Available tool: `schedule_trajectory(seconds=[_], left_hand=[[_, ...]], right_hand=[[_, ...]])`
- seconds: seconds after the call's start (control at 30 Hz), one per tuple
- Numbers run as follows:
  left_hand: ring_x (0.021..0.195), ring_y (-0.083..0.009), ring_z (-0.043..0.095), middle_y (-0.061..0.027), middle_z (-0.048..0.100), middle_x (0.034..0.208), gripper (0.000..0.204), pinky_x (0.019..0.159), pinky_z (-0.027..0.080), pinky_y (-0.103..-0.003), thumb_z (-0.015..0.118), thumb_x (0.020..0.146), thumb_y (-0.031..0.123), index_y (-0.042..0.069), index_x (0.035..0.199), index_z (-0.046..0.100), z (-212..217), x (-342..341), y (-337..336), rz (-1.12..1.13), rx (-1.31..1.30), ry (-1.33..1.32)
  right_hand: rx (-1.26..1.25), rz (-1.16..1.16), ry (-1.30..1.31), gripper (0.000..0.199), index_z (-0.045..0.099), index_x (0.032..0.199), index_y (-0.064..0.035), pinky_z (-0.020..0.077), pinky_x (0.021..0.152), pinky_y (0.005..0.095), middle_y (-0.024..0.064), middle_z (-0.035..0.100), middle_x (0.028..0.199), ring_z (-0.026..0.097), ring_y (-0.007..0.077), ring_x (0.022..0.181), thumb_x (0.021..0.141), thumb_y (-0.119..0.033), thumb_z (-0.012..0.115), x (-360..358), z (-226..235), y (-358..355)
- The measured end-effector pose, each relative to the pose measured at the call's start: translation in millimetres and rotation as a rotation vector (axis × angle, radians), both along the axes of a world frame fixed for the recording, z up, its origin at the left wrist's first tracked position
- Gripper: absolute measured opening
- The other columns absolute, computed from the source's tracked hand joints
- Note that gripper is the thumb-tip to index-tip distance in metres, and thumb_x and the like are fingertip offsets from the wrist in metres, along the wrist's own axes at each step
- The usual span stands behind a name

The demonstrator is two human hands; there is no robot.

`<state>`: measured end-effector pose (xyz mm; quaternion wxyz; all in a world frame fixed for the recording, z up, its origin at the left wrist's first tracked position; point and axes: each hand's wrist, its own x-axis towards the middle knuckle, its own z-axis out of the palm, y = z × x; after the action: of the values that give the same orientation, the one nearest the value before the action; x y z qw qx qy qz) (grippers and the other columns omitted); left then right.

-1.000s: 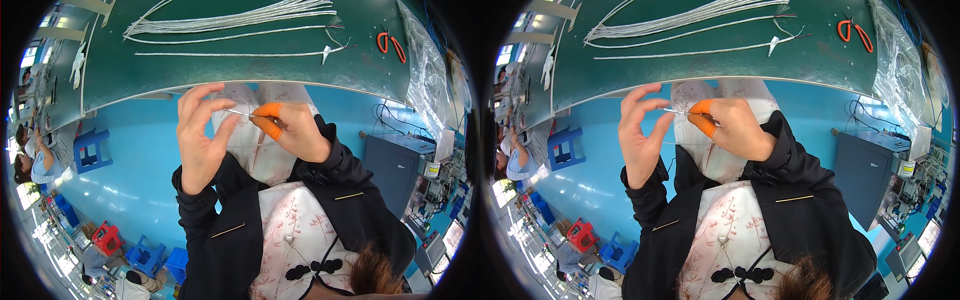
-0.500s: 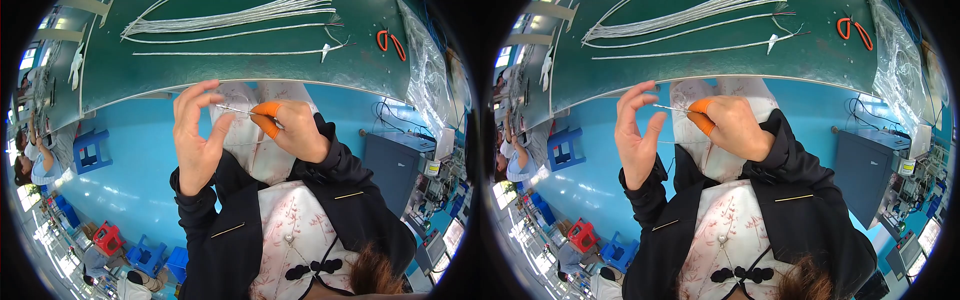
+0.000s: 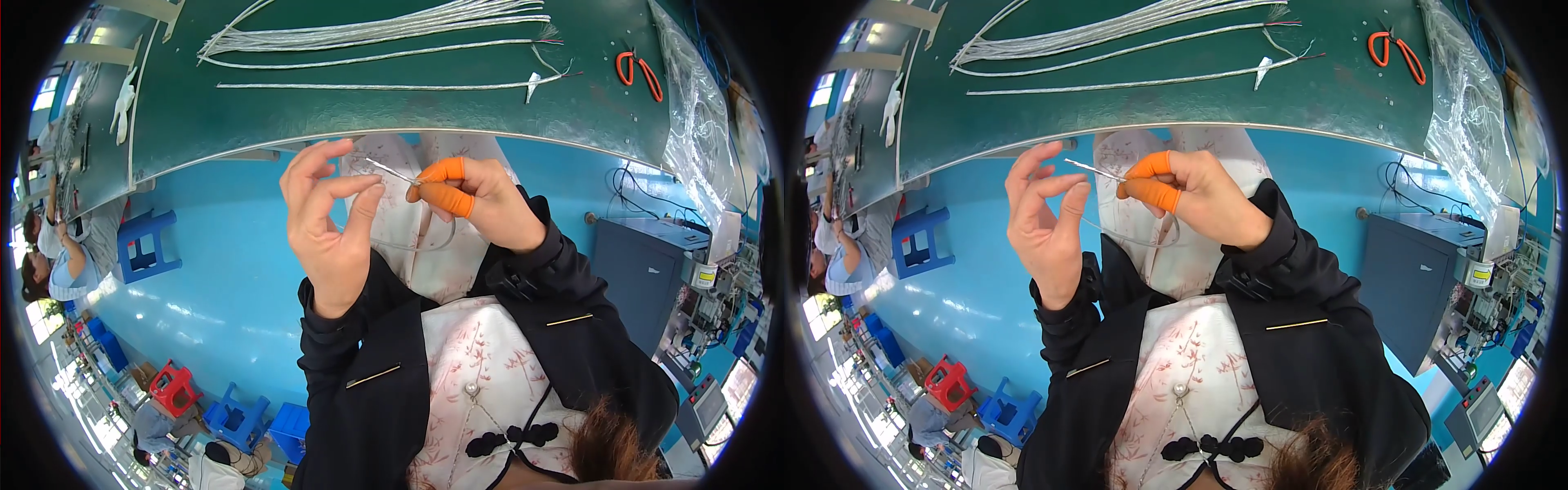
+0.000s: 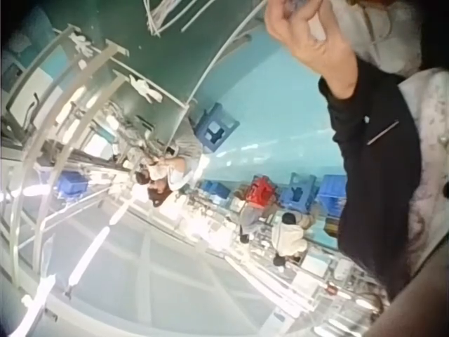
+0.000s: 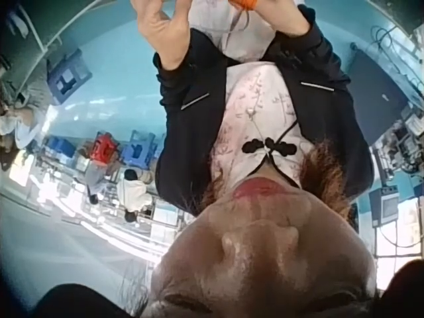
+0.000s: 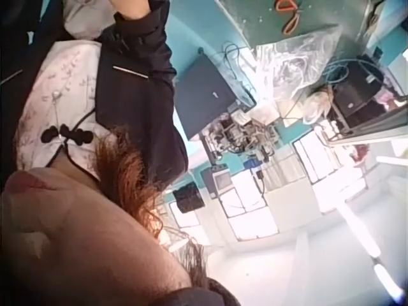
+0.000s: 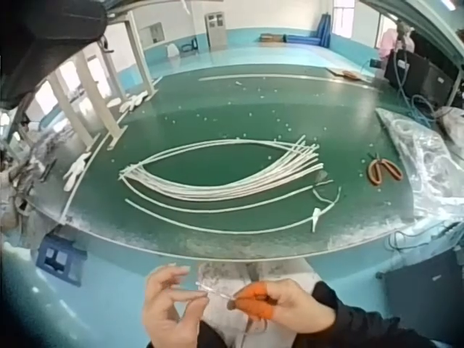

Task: The person prepares a cable by pulling back the outer shielding and trimming the excess with shears. They then separate the internal colored wires and twist them together by hand.

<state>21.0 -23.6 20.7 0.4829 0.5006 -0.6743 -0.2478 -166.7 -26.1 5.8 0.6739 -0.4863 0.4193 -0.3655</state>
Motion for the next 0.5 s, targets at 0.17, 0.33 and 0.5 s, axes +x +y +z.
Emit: schedule_trajectory(seconds=[0.17,0.33,0.5], left_hand=[[0.105,-0.0221,0.050,-0.0075,0.058,0.109,0.010,0.089,0.038,-0.033,0.067,0.075,0.000,0.004,0.083,0.065,-4,6,-5,-0.082,0.287,0.261],[0.105,-0.0198,0.050,-0.0095,0.057,0.110,0.009,0.091,0.037,-0.032,0.064,0.078,0.001,0.001,0.087,0.063,-11,2,-20,-0.263,0.473,0.251],[0.105,-0.0189,0.050,-0.0098,0.057,0.112,0.014,0.092,0.037,-0.032,0.064,0.078,0.002,-0.001,0.092,0.062,-21,4,-21,-0.093,0.565,0.490]], right_hand=[[0.149,0.169,-0.278,0.016,0.062,0.097,0.0017,0.0406,0.059,0.0208,0.0052,0.064,0.080,0.045,0.0058,0.057,0.090,-0.010,0.056,-3,-7,-3],[0.275,0.274,-0.475,0.016,0.062,0.095,0.0028,0.0394,0.060,0.0210,0.0037,0.060,0.074,0.043,0.0054,0.056,0.089,-0.011,0.056,-2,-19,1],[0.320,0.143,-0.451,0.016,0.062,0.093,0.0021,0.0393,0.061,0.0201,0.0035,0.060,0.073,0.043,0.0052,0.056,0.089,-0.012,0.057,-1,-11,-1]])
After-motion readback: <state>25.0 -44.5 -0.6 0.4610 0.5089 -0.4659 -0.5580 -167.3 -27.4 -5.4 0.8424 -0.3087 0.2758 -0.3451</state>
